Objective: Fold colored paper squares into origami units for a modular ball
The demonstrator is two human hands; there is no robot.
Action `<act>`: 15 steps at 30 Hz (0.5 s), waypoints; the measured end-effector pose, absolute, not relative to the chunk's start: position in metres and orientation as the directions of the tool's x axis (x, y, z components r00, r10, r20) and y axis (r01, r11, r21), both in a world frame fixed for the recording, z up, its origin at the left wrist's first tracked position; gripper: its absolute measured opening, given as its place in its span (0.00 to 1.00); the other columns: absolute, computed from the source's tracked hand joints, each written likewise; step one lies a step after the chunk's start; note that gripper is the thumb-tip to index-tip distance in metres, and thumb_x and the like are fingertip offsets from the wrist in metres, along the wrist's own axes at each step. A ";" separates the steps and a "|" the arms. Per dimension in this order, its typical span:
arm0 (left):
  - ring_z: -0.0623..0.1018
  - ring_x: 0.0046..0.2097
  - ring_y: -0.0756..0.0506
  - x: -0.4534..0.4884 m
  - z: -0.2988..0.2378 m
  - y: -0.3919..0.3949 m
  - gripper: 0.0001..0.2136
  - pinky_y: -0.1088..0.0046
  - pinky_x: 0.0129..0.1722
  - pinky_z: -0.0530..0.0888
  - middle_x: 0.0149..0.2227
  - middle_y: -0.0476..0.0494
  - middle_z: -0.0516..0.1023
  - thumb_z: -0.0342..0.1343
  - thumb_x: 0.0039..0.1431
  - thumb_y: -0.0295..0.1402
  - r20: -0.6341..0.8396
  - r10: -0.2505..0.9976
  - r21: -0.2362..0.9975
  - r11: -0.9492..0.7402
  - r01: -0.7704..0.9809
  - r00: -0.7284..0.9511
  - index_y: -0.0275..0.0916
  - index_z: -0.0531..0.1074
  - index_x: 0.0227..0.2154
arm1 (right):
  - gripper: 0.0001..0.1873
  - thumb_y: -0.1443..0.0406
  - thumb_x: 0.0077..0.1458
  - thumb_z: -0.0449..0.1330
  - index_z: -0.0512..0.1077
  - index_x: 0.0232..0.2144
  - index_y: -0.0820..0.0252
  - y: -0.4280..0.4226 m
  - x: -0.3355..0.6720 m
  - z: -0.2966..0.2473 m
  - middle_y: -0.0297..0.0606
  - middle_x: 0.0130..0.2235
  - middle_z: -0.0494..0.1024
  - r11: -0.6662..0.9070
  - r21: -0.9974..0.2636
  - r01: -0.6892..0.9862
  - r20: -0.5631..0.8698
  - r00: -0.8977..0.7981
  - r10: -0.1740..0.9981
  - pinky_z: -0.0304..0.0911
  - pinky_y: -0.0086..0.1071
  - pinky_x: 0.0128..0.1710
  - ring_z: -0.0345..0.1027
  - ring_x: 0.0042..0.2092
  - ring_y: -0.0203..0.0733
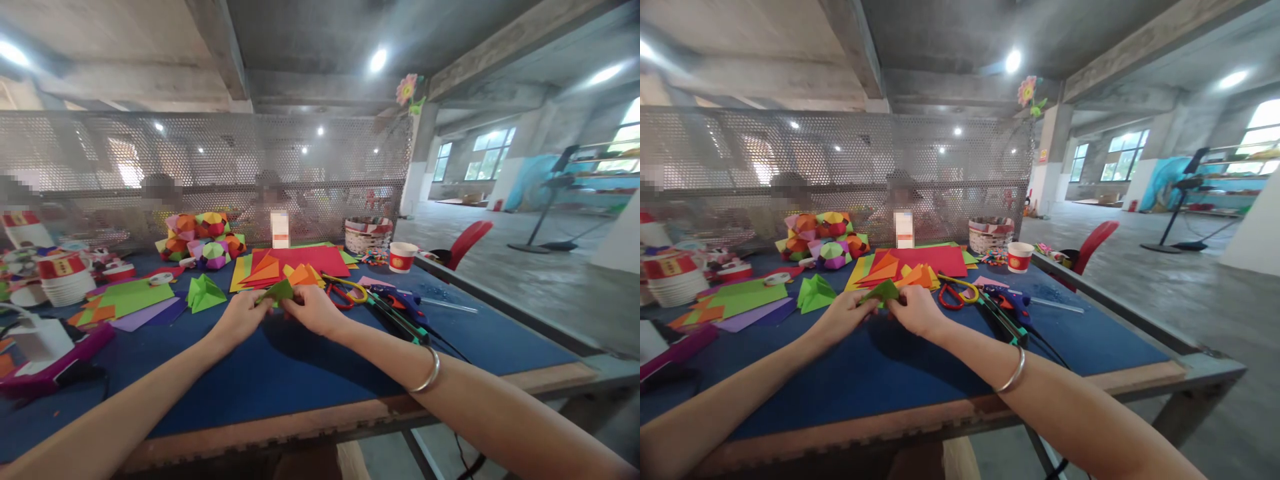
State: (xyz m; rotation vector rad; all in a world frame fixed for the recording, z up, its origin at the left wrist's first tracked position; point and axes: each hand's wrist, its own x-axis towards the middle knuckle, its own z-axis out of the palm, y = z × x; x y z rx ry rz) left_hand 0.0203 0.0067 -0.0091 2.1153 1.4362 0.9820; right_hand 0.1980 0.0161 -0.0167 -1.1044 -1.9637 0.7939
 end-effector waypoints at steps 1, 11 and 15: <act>0.65 0.20 0.47 0.020 -0.009 0.007 0.17 0.72 0.23 0.59 0.16 0.51 0.65 0.49 0.57 0.45 0.313 0.921 0.682 -0.387 0.621 0.231 0.42 0.69 0.19 | 0.12 0.68 0.61 0.59 0.76 0.26 0.61 0.016 0.198 -0.017 0.35 0.25 0.78 0.437 -0.791 0.429 0.296 -0.358 0.886 0.59 0.28 0.31 0.68 0.27 0.36; 0.69 0.22 0.47 0.009 -0.007 0.011 0.13 0.72 0.24 0.62 0.17 0.45 0.74 0.53 0.49 0.41 0.264 0.945 0.707 -0.325 0.628 0.191 0.39 0.74 0.17 | 0.11 0.70 0.60 0.58 0.75 0.26 0.61 0.018 0.200 -0.017 0.33 0.24 0.77 0.406 -0.819 0.405 0.271 -0.350 0.897 0.60 0.27 0.30 0.66 0.26 0.35; 0.66 0.20 0.48 0.010 -0.008 0.011 0.16 0.73 0.23 0.61 0.16 0.48 0.71 0.53 0.53 0.44 0.292 0.935 0.675 -0.350 0.650 0.201 0.39 0.74 0.18 | 0.11 0.71 0.60 0.57 0.76 0.27 0.62 0.017 0.201 -0.016 0.34 0.24 0.77 0.405 -0.812 0.420 0.276 -0.335 0.901 0.61 0.28 0.31 0.66 0.26 0.35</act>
